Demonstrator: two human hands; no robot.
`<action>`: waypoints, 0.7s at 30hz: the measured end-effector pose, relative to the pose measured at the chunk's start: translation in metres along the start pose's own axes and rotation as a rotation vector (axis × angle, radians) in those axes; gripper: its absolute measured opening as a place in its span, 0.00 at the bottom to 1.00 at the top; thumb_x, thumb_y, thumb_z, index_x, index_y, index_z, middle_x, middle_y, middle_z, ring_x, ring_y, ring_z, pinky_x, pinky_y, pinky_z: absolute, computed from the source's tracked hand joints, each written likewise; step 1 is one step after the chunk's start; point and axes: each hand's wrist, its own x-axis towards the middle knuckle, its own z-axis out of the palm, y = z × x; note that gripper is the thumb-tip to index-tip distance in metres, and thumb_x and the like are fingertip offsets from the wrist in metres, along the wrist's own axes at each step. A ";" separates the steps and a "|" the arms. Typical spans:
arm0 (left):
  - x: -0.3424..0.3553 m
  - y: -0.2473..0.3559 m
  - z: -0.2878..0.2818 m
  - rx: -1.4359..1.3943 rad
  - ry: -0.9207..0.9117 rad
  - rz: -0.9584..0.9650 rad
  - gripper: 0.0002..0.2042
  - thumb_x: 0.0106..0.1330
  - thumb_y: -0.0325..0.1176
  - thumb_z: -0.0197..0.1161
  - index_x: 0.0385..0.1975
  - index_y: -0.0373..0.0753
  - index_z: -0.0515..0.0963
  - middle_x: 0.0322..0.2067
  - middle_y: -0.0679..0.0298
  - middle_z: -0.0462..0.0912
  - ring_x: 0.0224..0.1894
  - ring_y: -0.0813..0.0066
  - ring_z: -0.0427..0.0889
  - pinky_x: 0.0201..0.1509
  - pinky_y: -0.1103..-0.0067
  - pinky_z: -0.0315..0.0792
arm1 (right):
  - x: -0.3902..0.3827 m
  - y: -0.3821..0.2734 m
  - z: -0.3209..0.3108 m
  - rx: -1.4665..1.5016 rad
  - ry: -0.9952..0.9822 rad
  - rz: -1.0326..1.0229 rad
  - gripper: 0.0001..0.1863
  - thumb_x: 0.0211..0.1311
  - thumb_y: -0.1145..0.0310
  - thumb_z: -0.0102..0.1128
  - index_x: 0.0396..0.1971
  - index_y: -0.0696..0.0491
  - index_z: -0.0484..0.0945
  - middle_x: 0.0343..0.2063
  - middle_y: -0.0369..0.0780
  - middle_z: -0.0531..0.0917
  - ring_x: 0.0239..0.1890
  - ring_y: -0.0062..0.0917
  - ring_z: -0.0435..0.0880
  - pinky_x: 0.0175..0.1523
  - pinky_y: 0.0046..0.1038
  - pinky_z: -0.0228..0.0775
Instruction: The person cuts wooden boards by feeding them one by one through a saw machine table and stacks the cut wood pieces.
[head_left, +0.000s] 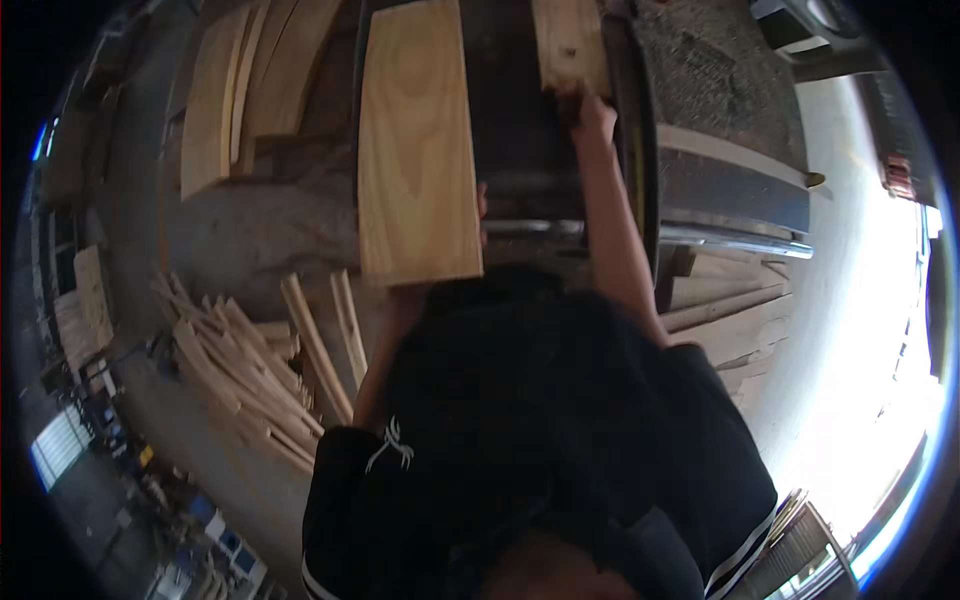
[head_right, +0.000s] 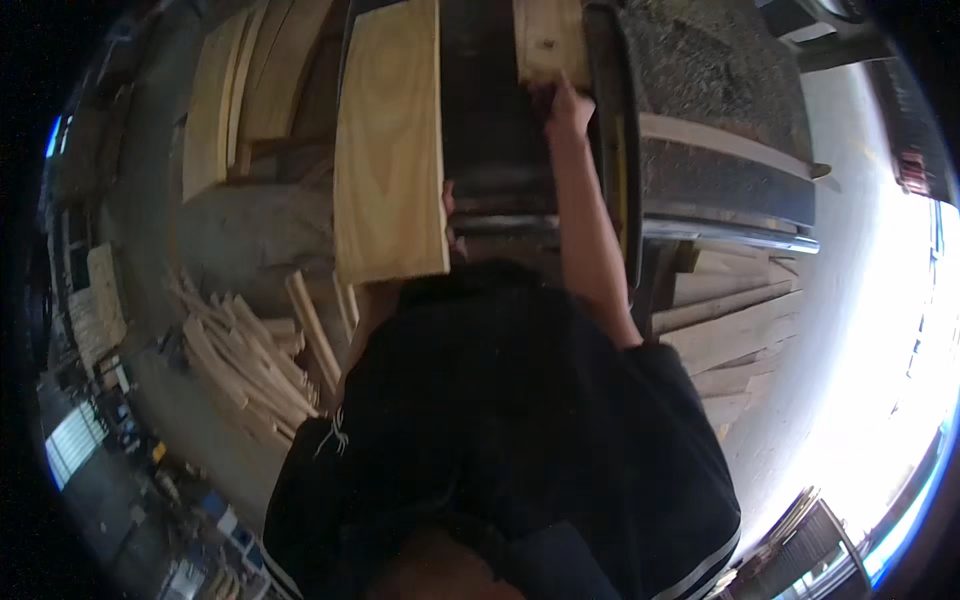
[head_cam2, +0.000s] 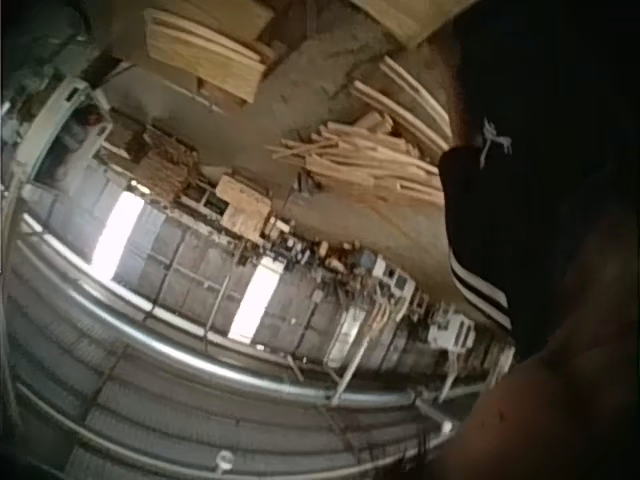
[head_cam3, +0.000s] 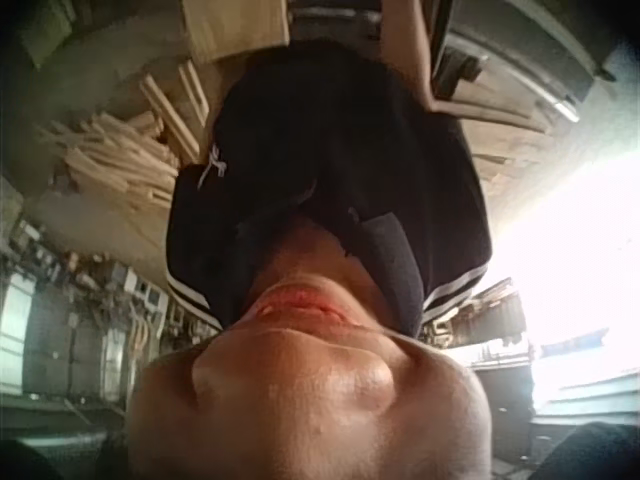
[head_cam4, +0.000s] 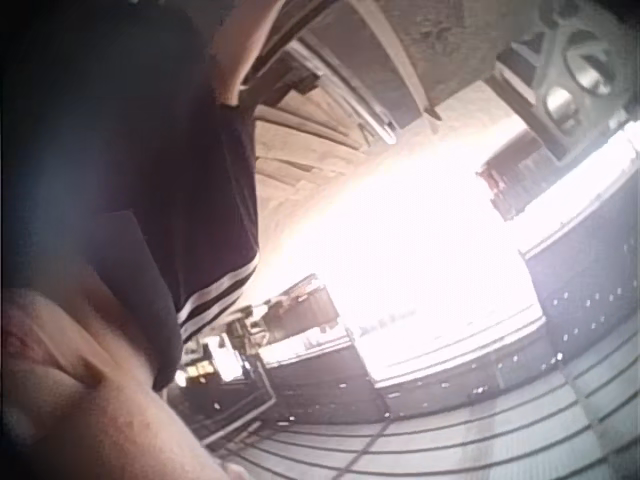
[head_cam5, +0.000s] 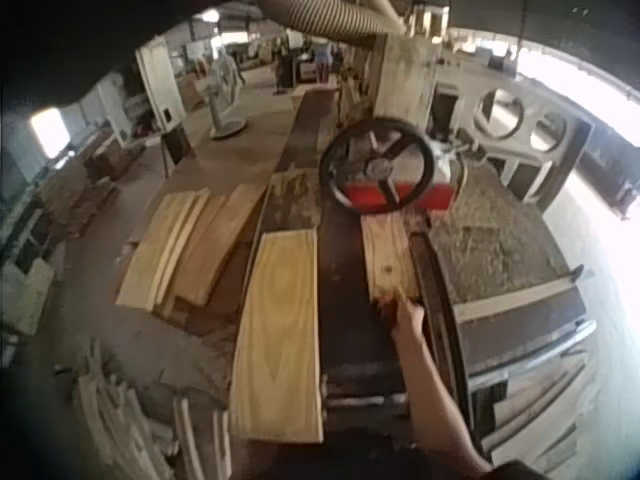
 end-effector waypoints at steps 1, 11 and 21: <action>-0.042 -0.005 0.000 0.061 0.036 0.014 0.32 0.65 0.48 0.58 0.64 0.33 0.61 0.55 0.52 0.76 0.54 0.59 0.78 0.56 0.67 0.75 | -0.024 0.014 -0.007 0.035 0.143 0.095 0.09 0.64 0.68 0.61 0.32 0.59 0.79 0.25 0.39 0.82 0.27 0.29 0.82 0.32 0.30 0.75; -0.090 -0.055 0.035 0.574 -0.153 0.254 0.34 0.65 0.50 0.58 0.65 0.33 0.59 0.57 0.52 0.74 0.55 0.58 0.77 0.58 0.66 0.74 | 0.006 -0.003 -0.001 -0.228 0.107 0.095 0.17 0.67 0.57 0.57 0.26 0.55 0.80 0.23 0.38 0.82 0.32 0.27 0.83 0.38 0.32 0.76; -0.111 -0.093 0.055 0.900 -0.152 0.319 0.39 0.61 0.48 0.64 0.67 0.35 0.55 0.61 0.52 0.70 0.59 0.58 0.72 0.63 0.65 0.68 | -0.287 0.000 -0.017 -0.173 -0.447 0.023 0.44 0.63 0.74 0.63 0.73 0.51 0.45 0.66 0.39 0.65 0.63 0.21 0.65 0.65 0.25 0.59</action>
